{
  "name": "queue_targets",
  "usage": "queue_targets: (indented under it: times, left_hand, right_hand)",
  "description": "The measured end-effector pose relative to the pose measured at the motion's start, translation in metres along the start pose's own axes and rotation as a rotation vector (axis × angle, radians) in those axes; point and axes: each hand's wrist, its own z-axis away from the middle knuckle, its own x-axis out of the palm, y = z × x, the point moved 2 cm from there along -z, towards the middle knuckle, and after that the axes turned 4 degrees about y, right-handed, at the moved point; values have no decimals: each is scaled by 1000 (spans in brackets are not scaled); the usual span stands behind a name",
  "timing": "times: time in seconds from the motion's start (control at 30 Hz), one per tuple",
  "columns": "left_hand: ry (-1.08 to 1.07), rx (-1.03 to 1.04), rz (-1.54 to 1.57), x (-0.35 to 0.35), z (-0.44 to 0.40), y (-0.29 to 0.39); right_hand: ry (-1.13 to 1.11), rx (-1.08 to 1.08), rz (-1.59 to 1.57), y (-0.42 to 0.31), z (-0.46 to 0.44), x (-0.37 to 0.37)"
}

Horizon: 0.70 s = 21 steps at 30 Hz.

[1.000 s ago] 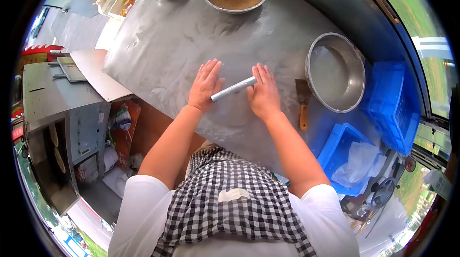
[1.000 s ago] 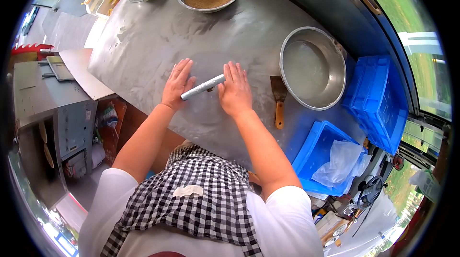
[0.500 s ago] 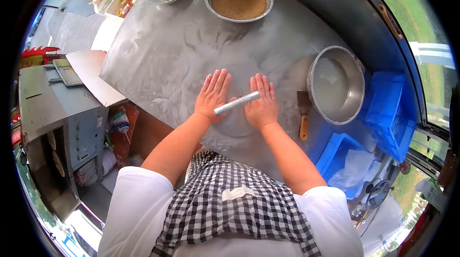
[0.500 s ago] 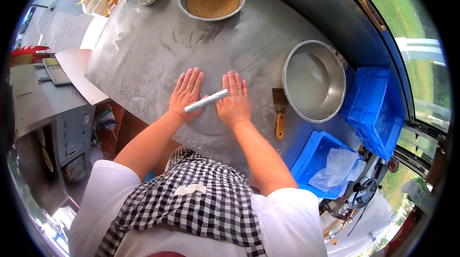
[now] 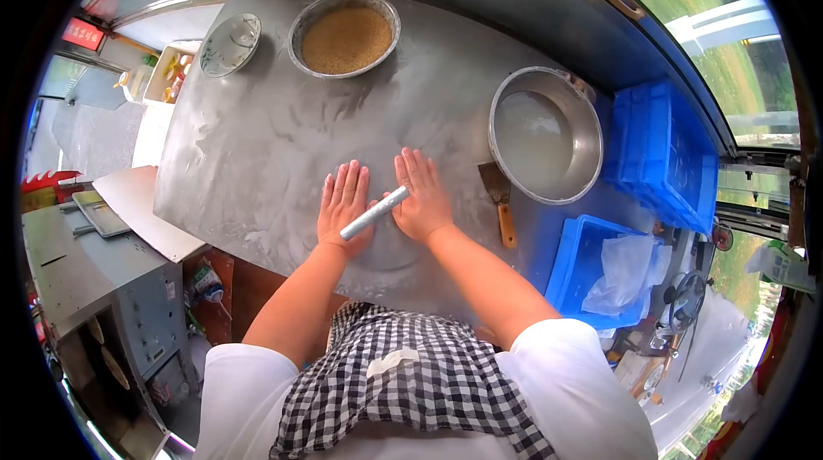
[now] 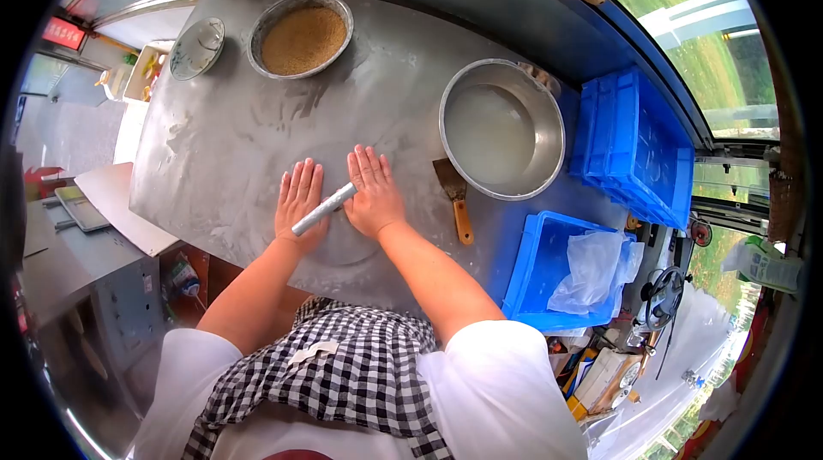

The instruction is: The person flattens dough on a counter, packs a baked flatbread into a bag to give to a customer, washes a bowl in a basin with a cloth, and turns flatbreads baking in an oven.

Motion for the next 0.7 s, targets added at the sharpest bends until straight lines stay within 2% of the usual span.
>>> queue_targets:
  times: [0.17,0.27,0.33,0.47,0.53,0.63,0.7]
  left_hand:
    - [87,46,61,1,2,-5]
    - [36,58,81,4,22,1]
    - [29,83,-2,0,11,-2]
    - [31,98,103,4,16,-4]
    - [-22,69,50,4,27,1]
    - [22,90,16,-2,13,-2]
    - [12,82,27,-1,18,3]
  right_hand:
    - [-17,-4,50,0,-7,3]
    - [-76,3,12,-6,8,1]
    - [-39,0,26,-3,2,7]
    - [-23,-24,40,2,0,12]
    - [-49,-21,57,-6,0,0]
    - [-35,-28,59,0,-1,7]
    - [-22,-4,-87,5,-2,-3]
